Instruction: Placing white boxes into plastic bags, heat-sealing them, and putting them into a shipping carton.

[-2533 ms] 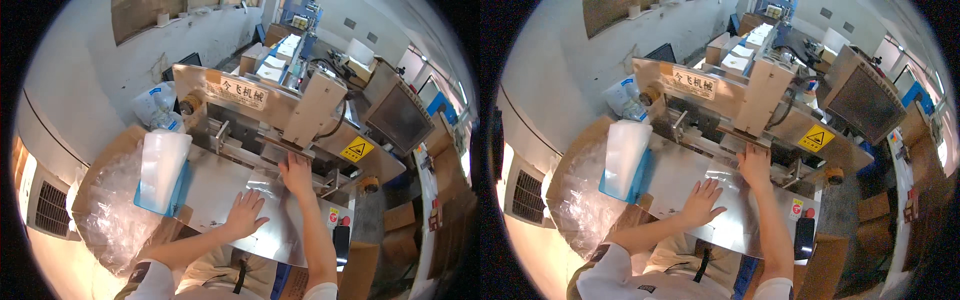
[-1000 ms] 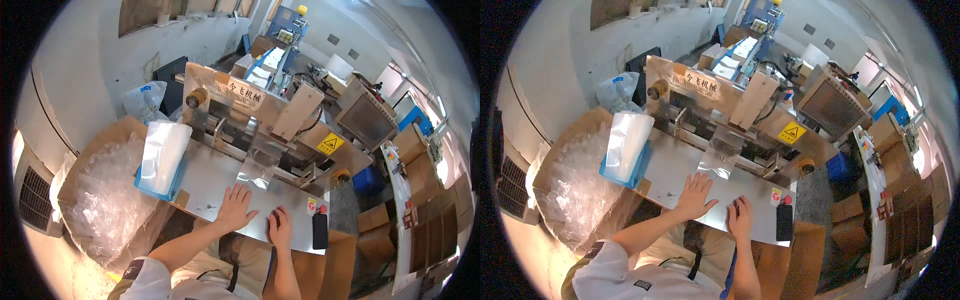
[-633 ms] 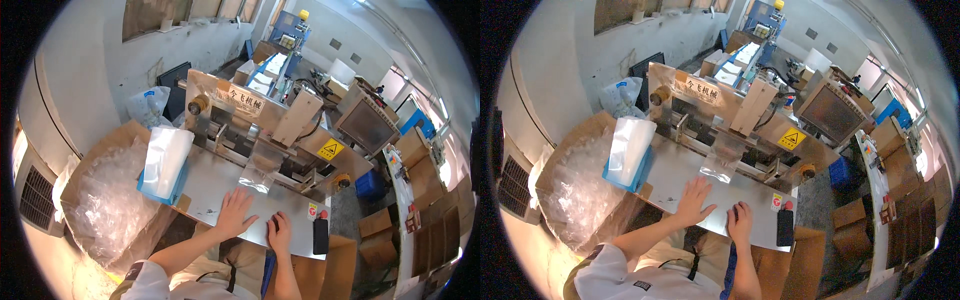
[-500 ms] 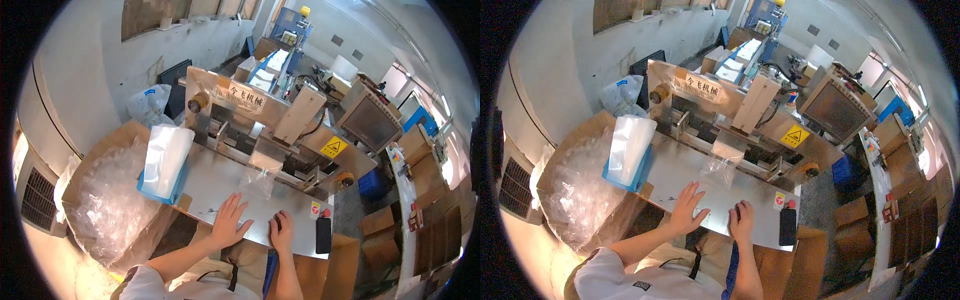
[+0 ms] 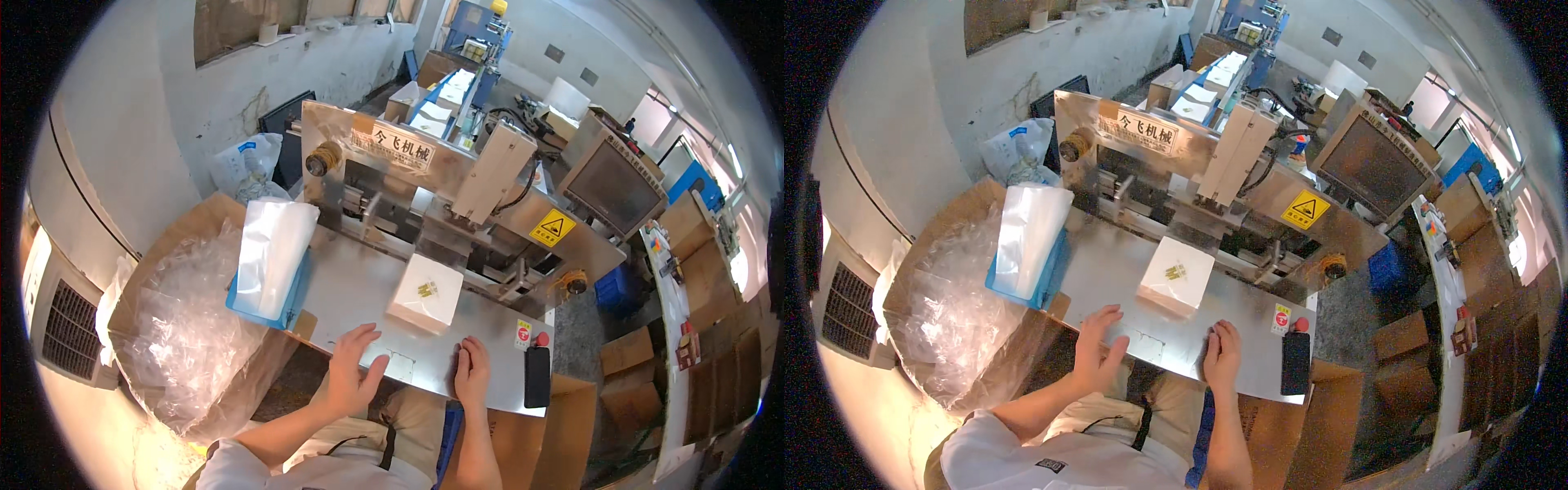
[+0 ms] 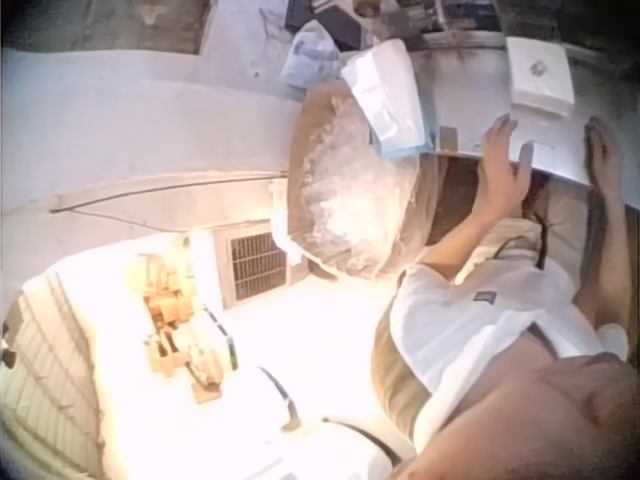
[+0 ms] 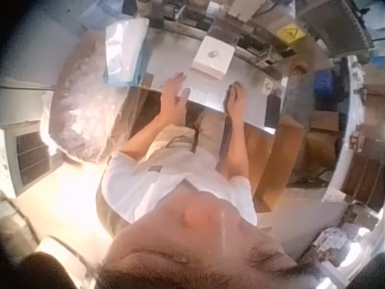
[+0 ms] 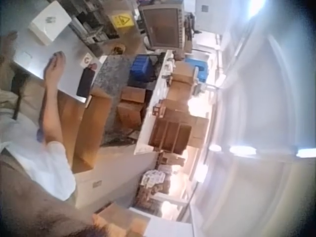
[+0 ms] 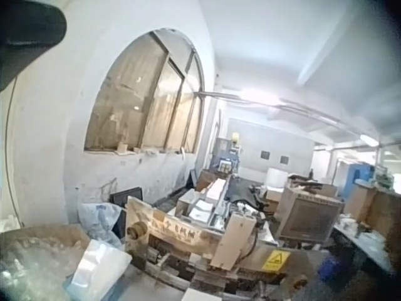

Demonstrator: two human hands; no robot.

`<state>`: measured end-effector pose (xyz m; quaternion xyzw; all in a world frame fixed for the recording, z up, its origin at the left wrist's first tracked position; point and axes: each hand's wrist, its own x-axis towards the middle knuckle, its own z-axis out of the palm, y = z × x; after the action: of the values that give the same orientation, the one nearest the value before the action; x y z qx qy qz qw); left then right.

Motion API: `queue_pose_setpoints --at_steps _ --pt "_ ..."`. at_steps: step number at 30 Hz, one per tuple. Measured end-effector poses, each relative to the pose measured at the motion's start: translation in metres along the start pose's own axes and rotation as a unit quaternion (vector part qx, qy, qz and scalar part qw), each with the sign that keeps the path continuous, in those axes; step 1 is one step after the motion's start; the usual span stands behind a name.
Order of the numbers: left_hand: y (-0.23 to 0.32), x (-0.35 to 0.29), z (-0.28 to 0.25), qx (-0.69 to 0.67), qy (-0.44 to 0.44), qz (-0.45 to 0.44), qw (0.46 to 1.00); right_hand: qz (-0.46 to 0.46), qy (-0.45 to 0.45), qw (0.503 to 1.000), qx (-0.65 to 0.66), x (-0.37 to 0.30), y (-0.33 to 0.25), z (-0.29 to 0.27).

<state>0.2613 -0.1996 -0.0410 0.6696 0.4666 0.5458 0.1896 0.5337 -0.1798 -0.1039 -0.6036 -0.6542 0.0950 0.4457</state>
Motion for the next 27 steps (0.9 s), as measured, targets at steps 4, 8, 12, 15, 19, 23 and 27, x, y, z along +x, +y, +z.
queue_pose_setpoints --at_steps 4,8,12,15,19,23,27 --pt "-0.009 0.004 0.005 -0.071 -0.012 -0.095 0.993 0.001 0.008 1.0 0.0 -0.001 0.002 0.0" --pt "-0.02 0.005 0.013 -0.106 -0.02 -0.16 0.981 -0.001 0.023 1.0 -0.02 0.001 0.003 0.001" --pt "-0.033 0.012 0.02 -0.138 -0.021 -0.216 0.966 -0.01 0.024 1.0 -0.014 0.003 0.0 0.001" --pt "-0.041 0.027 0.027 -0.16 -0.023 -0.26 0.952 -0.004 0.022 1.0 -0.012 0.005 -0.001 -0.002" --pt "-0.063 0.061 0.042 -0.157 -0.027 -0.219 0.962 0.039 0.003 0.999 0.022 0.009 0.003 -0.001" --pt "-0.085 0.099 0.072 -0.137 -0.066 -0.261 0.953 0.099 0.012 0.991 0.088 0.037 0.0 0.018" --pt "-0.075 0.113 0.088 -0.199 -0.177 -0.26 0.928 0.143 0.01 0.984 0.109 0.072 -0.003 0.044"
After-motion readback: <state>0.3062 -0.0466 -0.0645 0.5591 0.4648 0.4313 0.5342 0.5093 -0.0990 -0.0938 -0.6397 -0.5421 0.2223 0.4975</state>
